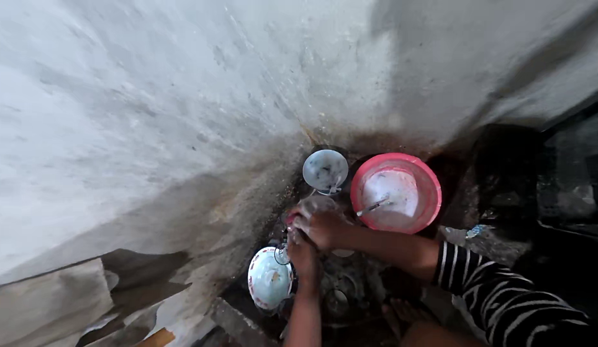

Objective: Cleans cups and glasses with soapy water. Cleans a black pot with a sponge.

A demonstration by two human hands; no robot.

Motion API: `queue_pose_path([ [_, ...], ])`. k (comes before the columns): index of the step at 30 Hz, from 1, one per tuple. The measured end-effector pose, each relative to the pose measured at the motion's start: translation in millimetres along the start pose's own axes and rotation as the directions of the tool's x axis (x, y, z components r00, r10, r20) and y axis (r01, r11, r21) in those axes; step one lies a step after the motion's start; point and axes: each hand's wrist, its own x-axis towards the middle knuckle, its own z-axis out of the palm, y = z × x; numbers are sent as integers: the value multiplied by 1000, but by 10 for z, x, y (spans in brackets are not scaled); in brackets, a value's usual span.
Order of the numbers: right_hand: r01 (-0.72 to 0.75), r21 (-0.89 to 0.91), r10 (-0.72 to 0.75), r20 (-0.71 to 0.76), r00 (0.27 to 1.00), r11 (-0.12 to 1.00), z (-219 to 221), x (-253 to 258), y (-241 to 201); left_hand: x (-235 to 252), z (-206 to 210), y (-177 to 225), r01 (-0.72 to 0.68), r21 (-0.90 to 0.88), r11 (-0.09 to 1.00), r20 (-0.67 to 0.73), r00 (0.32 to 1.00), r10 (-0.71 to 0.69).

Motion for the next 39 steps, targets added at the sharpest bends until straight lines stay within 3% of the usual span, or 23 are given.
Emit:
queue_pose_path([
  [2, 6, 80, -23, 214, 977, 997, -72, -137, -130, 45, -45, 21, 47, -71, 996, -28, 998, -49],
  [4, 17, -59, -5, 203, 979, 998, -132, -347, -156, 87, -212, -35, 49, -21, 999, -64, 997, -51],
  [7, -100, -161, 86, -90, 992, 982, -400, -547, -159, 49, -303, -198, 9, 75, 997, -141, 990, 1],
  [8, -129, -82, 104, -255, 961, 988, -450, -615, -155, 4, -299, -244, 22, 61, 998, -136, 991, -14],
  [10, -13, 129, 87, -586, 805, 992, -357, -735, -127, -89, -251, -280, 75, -26, 997, -48, 996, -76],
  [12, 193, 151, -36, -690, 723, 970, -117, -894, -185, -217, -173, -178, 166, -154, 974, 117, 982, -149],
  [14, 364, -16, -278, -677, 682, 931, 75, -974, -271, -420, -183, 9, 231, -249, 941, 347, 928, -136],
  [15, 418, -107, -378, -665, 645, 902, 45, -929, -322, -554, -173, 129, 270, -326, 906, 385, 913, -133],
  [16, 430, -147, -417, -642, 644, 891, -64, -861, -379, -678, -152, 227, 336, -396, 855, 396, 902, -171],
  [18, 424, -52, -353, -650, 673, 904, -371, -609, -457, -796, -120, 258, 456, -449, 768, 466, 853, -235],
  [20, 398, 230, -203, -579, 789, 888, -651, -361, -384, -679, -70, 103, 515, -448, 731, 549, 804, -230],
  [22, 259, 582, -3, -403, 915, 771, -732, -305, -220, -646, -60, 35, 543, -410, 733, 548, 789, -278],
  [24, -28, 708, 247, -209, 946, 706, -640, -401, -98, -645, -69, 12, 512, -389, 766, 544, 798, -258],
  [26, -227, 680, 411, -119, 904, 697, -345, -586, -49, -657, -53, -37, 484, -436, 759, 529, 820, -219],
  [28, -221, 825, 597, -167, 785, 521, -36, -741, -188, -685, 6, 42, 442, -415, 795, 455, 858, -239],
  [30, -132, 899, 678, -212, 703, 418, 131, -883, -386, -693, 108, 124, 361, -326, 874, 339, 907, -249],
  [33, 10, 924, 632, -269, 727, 382, 352, -1093, -685, -555, 140, 137, 217, -246, 944, 256, 955, -153],
  [37, 134, 794, 492, -490, 720, 593, 331, -1135, -925, -402, 134, 400, 78, -220, 972, 161, 986, -43],
  [39, 272, 605, 313, -683, 660, 748, 136, -956, -791, -411, 121, 408, 3, -281, 960, 131, 991, 35],
])
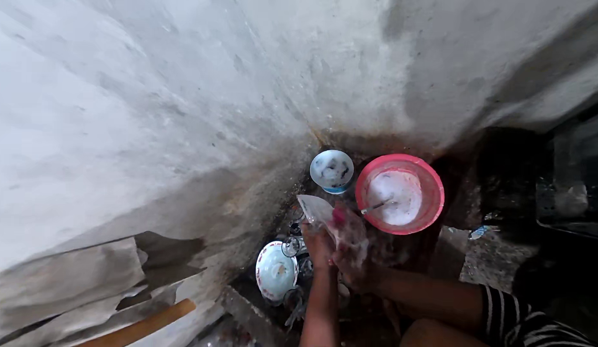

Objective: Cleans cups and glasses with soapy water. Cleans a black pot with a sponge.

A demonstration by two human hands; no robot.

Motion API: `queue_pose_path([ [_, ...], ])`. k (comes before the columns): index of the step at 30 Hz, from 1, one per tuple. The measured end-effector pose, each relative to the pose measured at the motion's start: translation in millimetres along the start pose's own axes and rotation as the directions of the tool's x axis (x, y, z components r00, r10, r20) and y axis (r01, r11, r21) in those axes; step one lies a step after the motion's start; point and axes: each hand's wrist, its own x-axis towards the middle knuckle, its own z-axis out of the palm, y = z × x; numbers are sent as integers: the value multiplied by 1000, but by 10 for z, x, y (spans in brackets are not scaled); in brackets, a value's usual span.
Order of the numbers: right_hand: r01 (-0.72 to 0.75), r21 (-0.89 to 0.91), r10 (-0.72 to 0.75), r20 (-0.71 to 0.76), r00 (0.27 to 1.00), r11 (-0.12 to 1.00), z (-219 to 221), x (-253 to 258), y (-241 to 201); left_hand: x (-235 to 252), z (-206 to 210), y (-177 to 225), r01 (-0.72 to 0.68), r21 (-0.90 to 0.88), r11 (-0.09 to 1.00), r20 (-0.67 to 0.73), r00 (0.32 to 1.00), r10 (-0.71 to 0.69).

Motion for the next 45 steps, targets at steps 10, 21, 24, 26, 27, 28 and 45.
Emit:
queue_pose_path([
  [10, -612, 283, 636, 13, 772, 738, -217, 357, 93, -41, -8, -145, 13, 193, 981, -132, 991, 13],
  [21, 82, -549, 349, 633, 691, 832, -253, 1235, 62, 201, -607, 104, -583, 771, 256, 461, 788, 408],
  [24, 208, -595, 335, 669, 663, 776, -130, 1370, 45, 223, -654, 225, -581, 792, 189, 444, 760, 473],
  [26, 97, -522, 201, 485, 851, 848, -83, 1337, 221, 227, -599, 231, -523, 766, 374, 240, 772, 588],
  [27, -45, -451, 206, 315, 927, 892, -32, 1281, 296, 211, -504, 204, -470, 701, 536, 67, 792, 607],
  [28, -214, -364, 276, 127, 953, 906, 41, 1201, 338, 176, -363, 173, -392, 563, 728, -129, 828, 546],
  [45, -360, -691, 723, 344, 599, 627, -244, 451, 463, 324, -1952, 22, -88, 507, 857, -215, 951, 224],
])
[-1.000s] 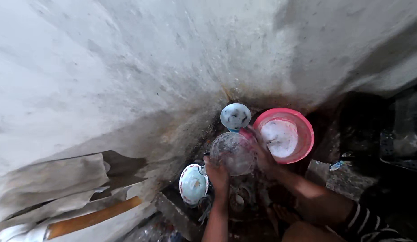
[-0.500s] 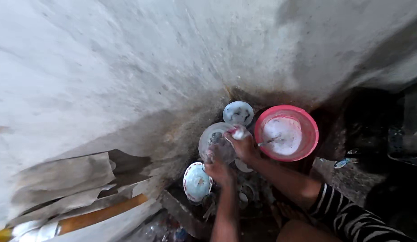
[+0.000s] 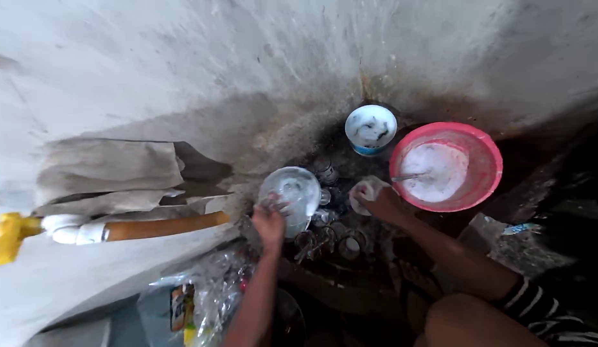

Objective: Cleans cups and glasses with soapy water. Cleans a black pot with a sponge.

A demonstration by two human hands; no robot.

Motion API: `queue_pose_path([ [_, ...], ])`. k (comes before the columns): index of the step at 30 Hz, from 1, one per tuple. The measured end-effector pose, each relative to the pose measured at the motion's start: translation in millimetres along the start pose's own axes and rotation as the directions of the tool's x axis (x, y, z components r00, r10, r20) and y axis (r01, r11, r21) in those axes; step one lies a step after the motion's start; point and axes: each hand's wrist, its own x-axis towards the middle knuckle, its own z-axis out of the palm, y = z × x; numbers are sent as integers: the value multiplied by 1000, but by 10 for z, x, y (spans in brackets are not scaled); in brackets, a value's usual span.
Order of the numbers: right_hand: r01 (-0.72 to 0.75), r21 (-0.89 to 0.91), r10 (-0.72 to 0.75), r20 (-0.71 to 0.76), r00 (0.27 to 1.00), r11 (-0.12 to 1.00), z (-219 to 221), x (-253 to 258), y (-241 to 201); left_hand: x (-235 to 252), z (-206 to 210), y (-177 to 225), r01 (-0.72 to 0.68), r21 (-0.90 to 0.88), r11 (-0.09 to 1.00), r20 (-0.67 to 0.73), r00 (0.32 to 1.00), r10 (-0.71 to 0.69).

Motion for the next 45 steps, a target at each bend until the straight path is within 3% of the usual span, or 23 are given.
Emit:
queue_pose_path([
  [3, -388, 266, 392, 42, 919, 882, 210, -329, 468, 155, -439, -480, 166, 194, 967, -128, 981, -143],
  [5, -473, 252, 478, 43, 877, 844, 312, -415, 703, 123, -531, -676, 329, 217, 919, -179, 939, -294],
  [8, -504, 157, 499, 72, 864, 849, 350, -308, 938, -47, -481, -877, 564, 68, 823, -164, 820, -548],
  [12, -502, 152, 505, 14, 863, 852, 343, -87, 1007, -115, -348, -1130, 686, -87, 723, -121, 713, -691],
  [17, -526, 232, 527, 62, 848, 818, 406, 55, 1121, -152, -131, -1240, 698, -95, 710, -111, 701, -705],
  [21, -537, 220, 545, 28, 838, 814, 346, -67, 988, -150, -19, -1240, 717, 64, 694, -90, 697, -712],
  [26, -528, 289, 544, 27, 838, 799, 272, -325, 850, -166, -1, -1521, 702, 113, 704, -32, 710, -703],
  [29, -518, 390, 539, 62, 840, 761, 163, -522, 788, -198, -41, -1480, 658, 137, 741, 51, 742, -669],
  [34, -424, 718, 511, 111, 853, 551, 19, -768, 676, -97, -222, -1439, 648, 129, 751, 168, 732, -661],
  [36, -374, 827, 497, 136, 857, 420, 24, -783, 696, -98, -349, -1092, 528, 249, 812, 182, 797, -575],
  [38, -360, 892, 489, 193, 851, 275, 9, -768, 707, -151, -459, -692, 312, 331, 891, 236, 886, -398],
  [40, -358, 931, 476, 282, 833, 74, -32, -726, 707, -287, -429, -268, 106, 316, 943, 310, 928, -208],
  [42, -385, 915, 412, 399, 819, -120, -78, -655, 735, -503, -199, 199, -4, 194, 981, 421, 903, -80],
  [45, -415, 893, 160, 441, 883, -174, -42, -555, 860, -763, 323, 679, -31, 28, 999, 620, 785, 7],
])
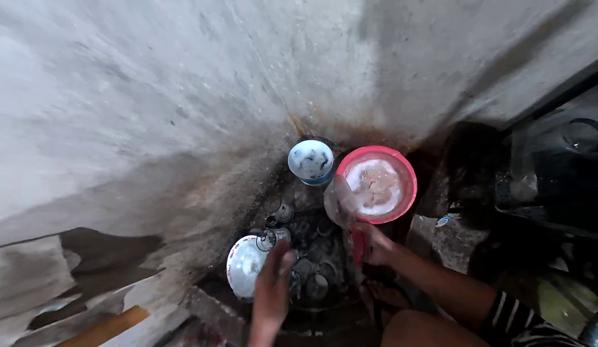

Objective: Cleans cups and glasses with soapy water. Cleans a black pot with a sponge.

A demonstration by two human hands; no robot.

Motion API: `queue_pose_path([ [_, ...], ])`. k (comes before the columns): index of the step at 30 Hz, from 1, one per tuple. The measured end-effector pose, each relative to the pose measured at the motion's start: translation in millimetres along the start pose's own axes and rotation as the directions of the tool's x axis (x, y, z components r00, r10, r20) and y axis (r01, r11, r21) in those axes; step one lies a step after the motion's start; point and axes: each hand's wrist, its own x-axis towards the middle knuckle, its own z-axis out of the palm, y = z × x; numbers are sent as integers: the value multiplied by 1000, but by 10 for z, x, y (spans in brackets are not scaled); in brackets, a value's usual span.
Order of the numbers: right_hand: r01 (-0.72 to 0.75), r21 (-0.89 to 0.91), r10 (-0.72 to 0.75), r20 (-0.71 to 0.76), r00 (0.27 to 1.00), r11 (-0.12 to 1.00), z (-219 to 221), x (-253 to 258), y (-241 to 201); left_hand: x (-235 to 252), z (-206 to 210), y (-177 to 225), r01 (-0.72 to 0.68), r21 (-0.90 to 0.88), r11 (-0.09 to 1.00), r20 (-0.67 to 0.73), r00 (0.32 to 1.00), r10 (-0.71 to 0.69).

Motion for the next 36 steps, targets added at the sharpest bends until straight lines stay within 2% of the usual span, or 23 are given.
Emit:
queue_pose_path([
  [2, 47, -120, -39, 69, 997, 992, 47, 25, -16, 173, 327, 212, 2, -135, 991, 63, 998, 6],
  [4, 131, -392, -140, 5, 990, 911, 215, -51, -72, 337, 539, 368, -13, -222, 975, 41, 999, 23],
  [5, 142, -565, -195, -35, 980, 813, 327, -115, -116, 408, 608, 395, -32, -202, 979, -11, 999, 30],
  [7, 83, -857, -239, -48, 970, 508, 499, -190, -206, 512, 676, 291, -27, -100, 995, -123, 992, 15],
  [9, -1, -985, -227, -41, 973, 175, 615, -276, -331, 576, 749, 45, -19, -92, 996, -248, 969, -4],
  [10, -50, -998, -228, -57, 972, 38, 678, -357, -403, 564, 780, -74, 22, -114, 993, -278, 959, -53],
  [11, -83, -995, -258, -68, 964, -46, 747, -460, -477, 532, 808, -181, 59, -134, 989, -296, 950, -96],
  [12, -86, -994, -324, -61, 944, -64, 814, -547, -548, 495, 828, -272, 77, -146, 986, -312, 942, -120],
  [14, 12, -1000, -497, 11, 868, -2, 939, -633, -630, 383, 868, -360, 96, -192, 977, -341, 927, -158],
  [17, 323, -946, -629, 239, 739, 19, 1056, -385, -540, 262, 968, -327, 151, -322, 935, -354, 897, -266],
  [18, 387, -922, -600, 321, 732, -22, 1065, -253, -441, 239, 1006, -324, 145, -364, 920, -352, 893, -279],
  [20, 410, -893, -424, 449, 786, -185, 1043, -38, -184, 239, 1052, -328, 104, -407, 907, -347, 901, -259],
  [22, 371, -850, -227, 472, 852, -373, 1035, 2, 108, 275, 1035, -344, 83, -417, 905, -352, 904, -245],
  [23, 347, -841, -174, 448, 877, -416, 1018, -17, 232, 287, 1000, -354, 108, -407, 907, -346, 901, -262],
  [26, 360, -763, -99, 481, 871, -538, 852, 47, 283, 297, 814, -499, 160, -338, 928, -362, 888, -285],
  [28, 324, -648, -140, 558, 818, -690, 785, 152, 158, 214, 719, -528, 131, -255, 958, -346, 913, -217],
  [29, 279, -627, -186, 572, 799, -728, 832, 201, 76, 171, 730, -525, 100, -178, 979, -322, 934, -154],
  [30, 243, -636, -249, 583, 774, -732, 890, 271, 31, 149, 773, -506, 69, -90, 994, -307, 947, -93],
  [32, 306, -651, -280, 636, 719, -694, 980, 409, 62, 177, 873, -418, 71, -34, 997, -283, 956, -77],
  [34, 420, -697, -147, 597, 788, -581, 1047, 384, 164, 248, 919, -428, 106, -120, 987, -343, 929, -141],
  [35, 450, -703, -64, 573, 817, -550, 1050, 356, 191, 297, 886, -486, 103, -164, 981, -379, 912, -159],
  [36, 447, -691, 10, 537, 843, -568, 1058, 306, 184, 329, 824, -564, 87, -196, 977, -402, 902, -161],
])
